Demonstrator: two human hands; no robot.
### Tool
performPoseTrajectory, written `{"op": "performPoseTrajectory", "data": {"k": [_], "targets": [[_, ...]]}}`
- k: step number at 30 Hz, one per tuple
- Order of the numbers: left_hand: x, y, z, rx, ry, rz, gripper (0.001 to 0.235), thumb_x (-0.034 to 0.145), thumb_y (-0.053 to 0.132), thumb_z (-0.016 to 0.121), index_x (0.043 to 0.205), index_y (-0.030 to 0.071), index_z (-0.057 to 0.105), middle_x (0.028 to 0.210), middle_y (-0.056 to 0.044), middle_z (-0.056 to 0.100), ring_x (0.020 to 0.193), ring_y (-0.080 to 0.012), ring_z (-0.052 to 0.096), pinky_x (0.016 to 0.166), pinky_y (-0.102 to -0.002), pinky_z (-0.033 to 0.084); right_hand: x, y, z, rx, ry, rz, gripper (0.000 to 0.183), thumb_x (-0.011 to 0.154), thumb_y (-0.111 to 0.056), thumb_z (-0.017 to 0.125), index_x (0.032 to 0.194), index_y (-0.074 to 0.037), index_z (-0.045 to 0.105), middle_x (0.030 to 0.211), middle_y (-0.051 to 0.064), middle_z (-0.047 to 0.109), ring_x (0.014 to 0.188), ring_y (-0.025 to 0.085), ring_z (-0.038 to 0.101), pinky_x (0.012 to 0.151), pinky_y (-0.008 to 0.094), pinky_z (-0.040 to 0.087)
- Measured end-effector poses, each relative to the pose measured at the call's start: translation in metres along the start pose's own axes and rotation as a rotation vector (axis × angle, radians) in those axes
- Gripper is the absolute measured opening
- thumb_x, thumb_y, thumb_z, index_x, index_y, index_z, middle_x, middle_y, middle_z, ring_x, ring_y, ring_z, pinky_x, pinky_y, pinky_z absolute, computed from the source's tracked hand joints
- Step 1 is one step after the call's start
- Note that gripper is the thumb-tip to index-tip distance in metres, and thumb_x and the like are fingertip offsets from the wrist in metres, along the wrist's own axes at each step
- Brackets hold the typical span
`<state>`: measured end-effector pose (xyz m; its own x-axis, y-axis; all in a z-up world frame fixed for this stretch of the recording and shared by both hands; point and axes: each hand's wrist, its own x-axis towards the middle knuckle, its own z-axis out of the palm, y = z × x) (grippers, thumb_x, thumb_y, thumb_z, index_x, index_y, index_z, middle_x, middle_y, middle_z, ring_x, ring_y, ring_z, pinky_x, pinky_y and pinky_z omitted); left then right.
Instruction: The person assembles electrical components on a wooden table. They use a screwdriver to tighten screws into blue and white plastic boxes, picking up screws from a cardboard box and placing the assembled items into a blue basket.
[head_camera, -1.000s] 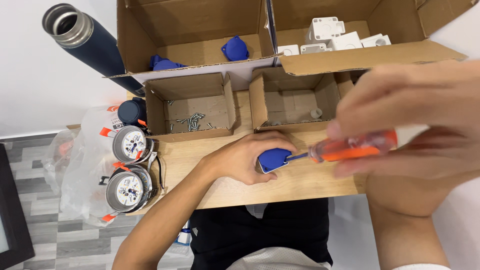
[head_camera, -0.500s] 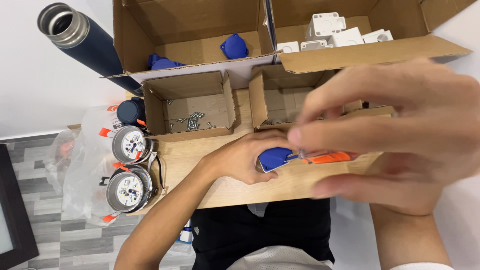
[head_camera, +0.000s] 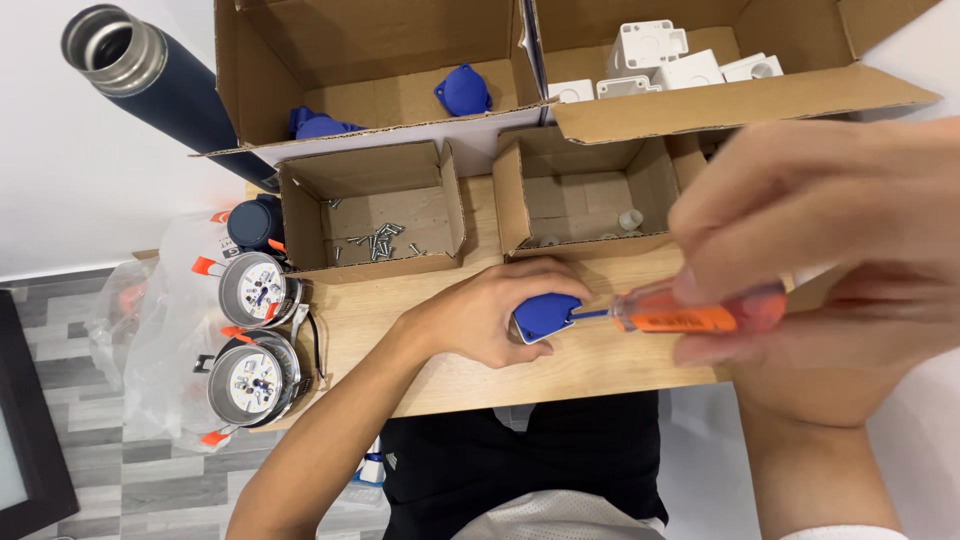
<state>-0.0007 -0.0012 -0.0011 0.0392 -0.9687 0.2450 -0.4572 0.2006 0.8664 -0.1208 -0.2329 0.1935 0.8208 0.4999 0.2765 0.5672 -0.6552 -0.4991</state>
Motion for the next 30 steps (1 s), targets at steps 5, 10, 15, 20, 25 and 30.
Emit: {"op": "performPoseTrajectory", "data": {"k": [5,10,15,20,25,30], "targets": [[0.001,0.002,-0.001,-0.007,-0.004,-0.016,0.063,0.075,0.006,0.081,0.133,0.013,0.057,0.131,-0.010,0.062,0.122,-0.0292,0.063,0.109,-0.038,0.049,0.013,-0.010,0.012,-0.234,-0.147,0.492,0.063,0.072,-0.059,0.084,0.050,-0.016,0.044,0.043,-0.009,0.044,0.039,0.015,0.035,0.040,0.031,0.026],[0.002,0.004,-0.002,-0.010,0.009,0.026,0.062,0.076,0.005,0.081,0.133,0.011,0.057,0.130,-0.011,0.062,0.123,-0.0310,0.062,0.110,-0.040,0.050,0.030,-0.009,0.022,-0.236,0.293,-0.270,0.038,0.085,-0.035,0.083,0.075,-0.003,0.066,0.055,0.006,0.044,0.045,0.021,0.033,0.042,0.033,0.026],[0.000,0.001,-0.001,0.002,0.011,0.012,0.063,0.076,0.007,0.081,0.134,0.012,0.057,0.133,-0.011,0.061,0.124,-0.0304,0.062,0.111,-0.039,0.048,0.012,-0.014,0.006,-0.016,0.082,-0.023,0.030,0.080,-0.033,0.068,0.104,-0.015,0.066,0.117,0.012,0.065,0.081,0.020,0.065,0.057,0.028,0.050],[-0.003,-0.007,0.003,0.024,0.011,0.007,0.067,0.076,0.012,0.084,0.136,0.011,0.055,0.137,-0.014,0.060,0.128,-0.0334,0.061,0.112,-0.041,0.047,-0.006,0.005,-0.004,0.239,-0.167,-0.092,0.041,0.093,0.001,0.049,0.123,-0.022,0.064,0.145,0.017,0.065,0.125,0.025,0.083,0.083,0.021,0.071],[0.000,0.000,0.000,0.001,0.007,0.007,0.063,0.076,0.008,0.081,0.133,0.012,0.056,0.130,-0.010,0.062,0.120,-0.0298,0.063,0.107,-0.038,0.050,-0.002,-0.002,-0.001,0.005,-0.088,0.233,0.043,0.069,-0.042,0.085,0.111,-0.037,0.078,0.099,-0.021,0.085,0.048,-0.001,0.074,0.039,0.015,0.058],[0.000,0.000,0.000,0.016,0.003,-0.006,0.063,0.076,0.009,0.082,0.134,0.014,0.057,0.133,-0.010,0.061,0.123,-0.0296,0.063,0.110,-0.039,0.048,0.022,-0.006,0.012,-0.182,0.162,-0.099,0.060,0.067,-0.063,0.085,0.098,-0.016,0.066,0.054,-0.003,0.042,0.044,0.015,0.034,0.041,0.032,0.025]]}}
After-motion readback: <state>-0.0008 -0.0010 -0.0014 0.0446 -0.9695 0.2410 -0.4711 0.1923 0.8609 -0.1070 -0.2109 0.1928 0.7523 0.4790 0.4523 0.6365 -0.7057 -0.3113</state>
